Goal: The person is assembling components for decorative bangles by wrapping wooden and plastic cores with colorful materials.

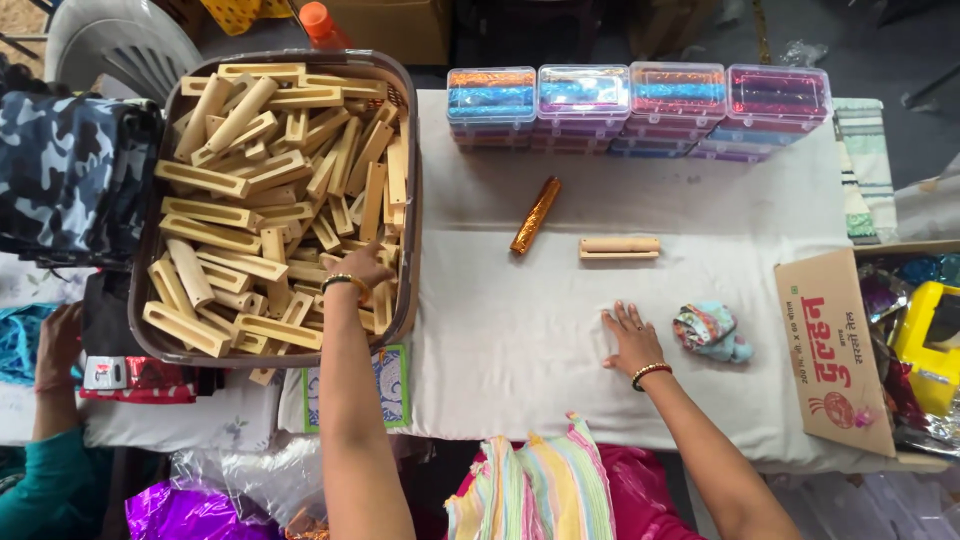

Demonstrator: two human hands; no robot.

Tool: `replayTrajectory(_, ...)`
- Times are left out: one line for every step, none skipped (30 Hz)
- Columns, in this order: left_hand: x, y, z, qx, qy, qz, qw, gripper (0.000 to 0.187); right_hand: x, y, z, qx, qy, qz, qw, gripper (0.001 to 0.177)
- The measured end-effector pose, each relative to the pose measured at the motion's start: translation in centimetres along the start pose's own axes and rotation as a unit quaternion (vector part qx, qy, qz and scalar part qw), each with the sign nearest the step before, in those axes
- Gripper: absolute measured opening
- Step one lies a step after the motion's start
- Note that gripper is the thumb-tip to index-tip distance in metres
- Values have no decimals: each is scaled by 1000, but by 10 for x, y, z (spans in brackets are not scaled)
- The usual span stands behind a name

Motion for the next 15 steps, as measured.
replayTrajectory(1,3,2,1,2,0,1000,80,1,-1,-1,1,1,-1,1000,109)
replayTrajectory(-3,9,4,-6,-35,60,998,60,1,-1,-2,0,1,2,1000,109)
replayTrajectory(-7,14,6,-15,-70,121,990,43,2,-1,-2,-1,1,5,1000,109)
replayTrajectory(-4,18,10,-15,-71,120,990,43,4,-3,-2,-1,0,4,1000,109)
replayTrajectory(-2,16,16,-19,-87,93,992,44,5,-4,-1,0,-1,8,1000,109)
replayTrajectory(-1,10,23,-23,-103,65,992,46,7,-6,0,0,-3,12,1000,110)
replayTrajectory(-5,5,30,-28,-118,38,992,48,5,-7,0,0,-4,12,1000,110)
replayTrajectory(-12,-1,38,-29,-135,13,990,50,4,-6,1,2,-3,16,1000,110)
replayTrajectory(-18,-8,47,-31,-151,-13,988,52,3,-6,3,5,-2,20,1000,111)
replayTrajectory(-20,-14,54,-33,-163,-39,985,55,3,-8,2,7,0,21,1000,111)
replayTrajectory(-22,-20,62,-35,-174,-65,982,57,4,-9,2,7,0,23,1000,111)
replayTrajectory(-23,-26,68,-38,-184,-91,978,60,4,-9,1,6,1,24,1000,111)
replayTrajectory(-23,-29,75,-41,-194,-117,973,62,6,-9,-2,9,4,25,1000,111)
replayTrajectory(-24,-35,84,-44,-207,-144,967,65,5,-10,-1,6,-1,28,1000,111)
replayTrajectory(-25,-40,92,-46,-219,-172,959,68,3,-9,0,3,-6,32,999,111)
Point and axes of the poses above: each hand's wrist, its own z-axis towards the middle knuckle, its own x-axis out of the palm, y = z × x, the point moved 7 cm from there along z, towards the middle knuckle, and after that the axes turned 14 degrees about -y, right-handed, at the moved point
